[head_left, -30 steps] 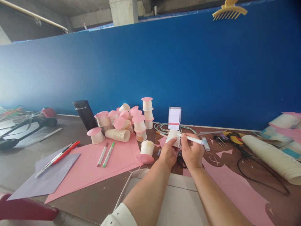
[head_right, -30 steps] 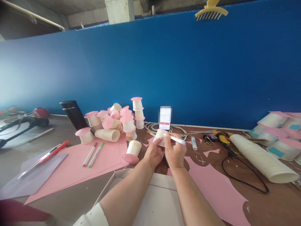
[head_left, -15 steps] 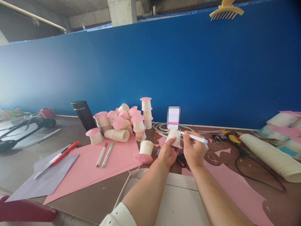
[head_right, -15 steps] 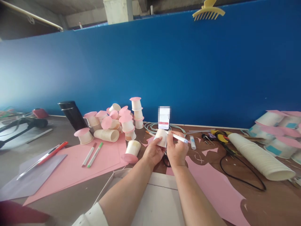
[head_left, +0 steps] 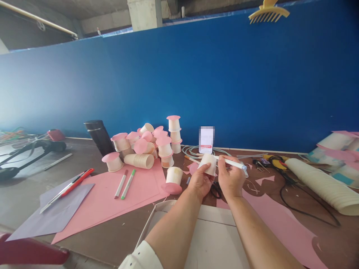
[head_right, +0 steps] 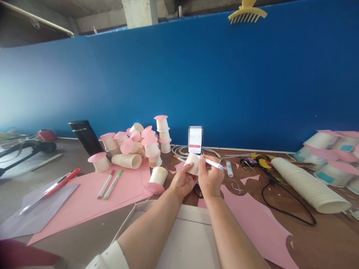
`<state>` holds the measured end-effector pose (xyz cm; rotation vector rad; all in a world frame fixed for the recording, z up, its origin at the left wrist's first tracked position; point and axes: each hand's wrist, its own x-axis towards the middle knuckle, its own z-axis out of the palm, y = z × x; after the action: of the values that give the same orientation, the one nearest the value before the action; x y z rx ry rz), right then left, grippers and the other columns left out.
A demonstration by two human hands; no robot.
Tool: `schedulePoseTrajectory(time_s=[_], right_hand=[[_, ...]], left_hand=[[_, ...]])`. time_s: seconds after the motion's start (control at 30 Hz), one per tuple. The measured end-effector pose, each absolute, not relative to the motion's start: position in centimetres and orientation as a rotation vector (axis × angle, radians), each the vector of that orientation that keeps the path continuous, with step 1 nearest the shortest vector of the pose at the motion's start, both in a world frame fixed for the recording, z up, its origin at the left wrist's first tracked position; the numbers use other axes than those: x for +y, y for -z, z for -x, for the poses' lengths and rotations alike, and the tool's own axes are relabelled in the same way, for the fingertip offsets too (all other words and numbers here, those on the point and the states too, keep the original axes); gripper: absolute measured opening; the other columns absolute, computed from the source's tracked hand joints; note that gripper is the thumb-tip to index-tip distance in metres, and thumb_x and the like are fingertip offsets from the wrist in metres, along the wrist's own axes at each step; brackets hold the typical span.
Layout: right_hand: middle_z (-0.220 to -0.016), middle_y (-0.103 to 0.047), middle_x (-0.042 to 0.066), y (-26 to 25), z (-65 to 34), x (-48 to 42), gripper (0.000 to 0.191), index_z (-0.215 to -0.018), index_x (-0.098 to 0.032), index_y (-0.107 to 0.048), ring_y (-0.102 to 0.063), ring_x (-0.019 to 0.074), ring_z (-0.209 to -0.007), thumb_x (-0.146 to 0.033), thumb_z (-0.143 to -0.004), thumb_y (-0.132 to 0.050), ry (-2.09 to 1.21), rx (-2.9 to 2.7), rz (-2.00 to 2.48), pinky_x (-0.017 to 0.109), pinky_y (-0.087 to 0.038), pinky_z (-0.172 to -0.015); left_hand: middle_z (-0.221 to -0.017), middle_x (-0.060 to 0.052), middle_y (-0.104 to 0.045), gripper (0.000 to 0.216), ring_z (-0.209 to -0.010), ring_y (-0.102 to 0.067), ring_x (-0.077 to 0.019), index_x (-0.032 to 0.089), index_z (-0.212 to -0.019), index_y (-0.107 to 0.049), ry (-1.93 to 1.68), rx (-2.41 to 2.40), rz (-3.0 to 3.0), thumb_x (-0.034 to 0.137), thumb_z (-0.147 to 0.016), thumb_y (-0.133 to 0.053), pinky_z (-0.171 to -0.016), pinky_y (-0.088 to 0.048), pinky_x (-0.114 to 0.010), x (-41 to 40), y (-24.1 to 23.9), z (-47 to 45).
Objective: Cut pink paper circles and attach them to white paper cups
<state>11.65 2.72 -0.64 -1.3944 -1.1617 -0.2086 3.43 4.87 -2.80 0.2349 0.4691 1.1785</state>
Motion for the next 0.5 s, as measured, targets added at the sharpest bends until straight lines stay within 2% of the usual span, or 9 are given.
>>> schedulePoseTrajectory(time_s=[0.5], right_hand=[[-0.078, -0.070, 0.007, 0.65, -11.57, 2.75, 0.022, -0.083, -0.017, -0.067, -0.063, 0.0204, -0.073, -0.036, -0.083, -0.056, 0.215, -1.164, 1.379, 0.029, -0.047, -0.068]], left_hand=[[-0.091, -0.008, -0.070, 0.026, -0.075, -0.066, -0.0145, 0.011, -0.099, -0.063, -1.156, 0.453, -0.223, 0.010, -0.073, -0.064, -0.064, -0.053, -0.022, 5.06, 2.88, -3.35]])
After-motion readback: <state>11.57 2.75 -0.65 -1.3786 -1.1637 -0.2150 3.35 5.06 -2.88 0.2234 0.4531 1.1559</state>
